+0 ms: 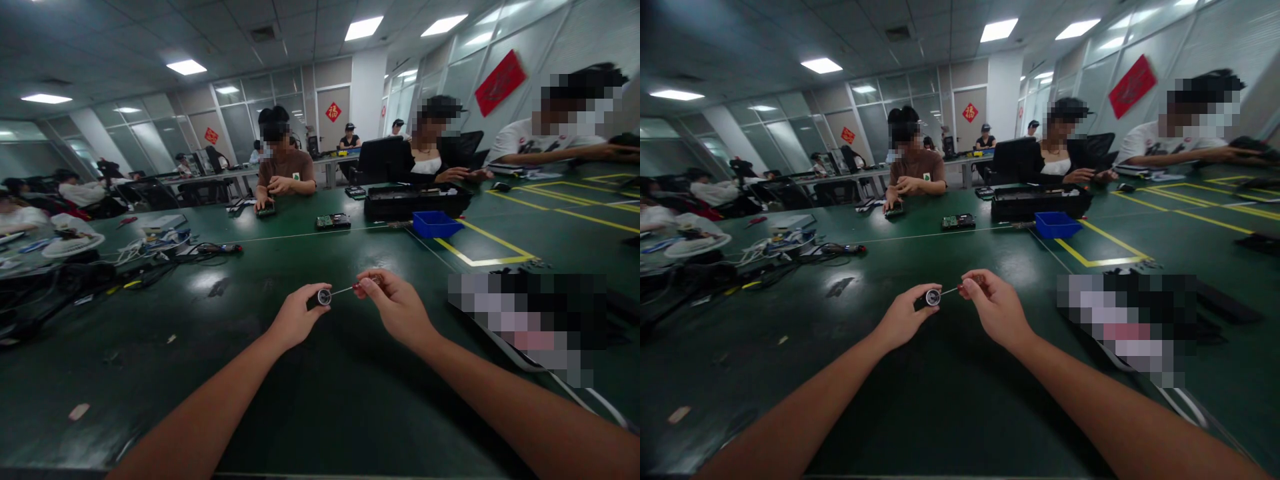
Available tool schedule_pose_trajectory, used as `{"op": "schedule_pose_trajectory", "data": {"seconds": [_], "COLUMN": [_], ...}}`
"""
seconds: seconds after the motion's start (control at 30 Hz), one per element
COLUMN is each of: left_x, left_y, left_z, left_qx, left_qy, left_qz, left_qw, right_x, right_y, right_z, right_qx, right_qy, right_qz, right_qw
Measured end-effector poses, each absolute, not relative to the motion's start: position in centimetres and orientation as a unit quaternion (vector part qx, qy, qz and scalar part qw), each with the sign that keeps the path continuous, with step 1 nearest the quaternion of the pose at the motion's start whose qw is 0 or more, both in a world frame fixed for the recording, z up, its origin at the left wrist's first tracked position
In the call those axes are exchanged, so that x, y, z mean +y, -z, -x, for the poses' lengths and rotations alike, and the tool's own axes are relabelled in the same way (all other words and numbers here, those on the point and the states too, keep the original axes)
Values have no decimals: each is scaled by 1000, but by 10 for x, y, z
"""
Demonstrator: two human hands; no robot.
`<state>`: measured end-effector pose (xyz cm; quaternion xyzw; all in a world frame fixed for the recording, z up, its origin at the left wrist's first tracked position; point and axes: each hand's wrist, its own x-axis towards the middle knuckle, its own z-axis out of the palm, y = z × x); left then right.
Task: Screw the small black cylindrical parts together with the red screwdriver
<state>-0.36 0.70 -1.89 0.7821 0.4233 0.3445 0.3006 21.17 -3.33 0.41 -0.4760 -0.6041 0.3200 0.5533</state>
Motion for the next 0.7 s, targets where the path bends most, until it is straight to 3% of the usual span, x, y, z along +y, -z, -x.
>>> {"op": "schedule_pose_trajectory", "data": {"seconds": [0.7], "left_x": [7], "left_y": [17], "left_z": [6], "left_qx": [440], "left_qy": [-310], "left_qz": [-802], "left_qw": [260], "right_x": [-43], "right_y": [-11], "right_z": [-215], "right_qx": [-679], "right_qy": [-204], "right_qz": [518], "right_qw": [479]}}
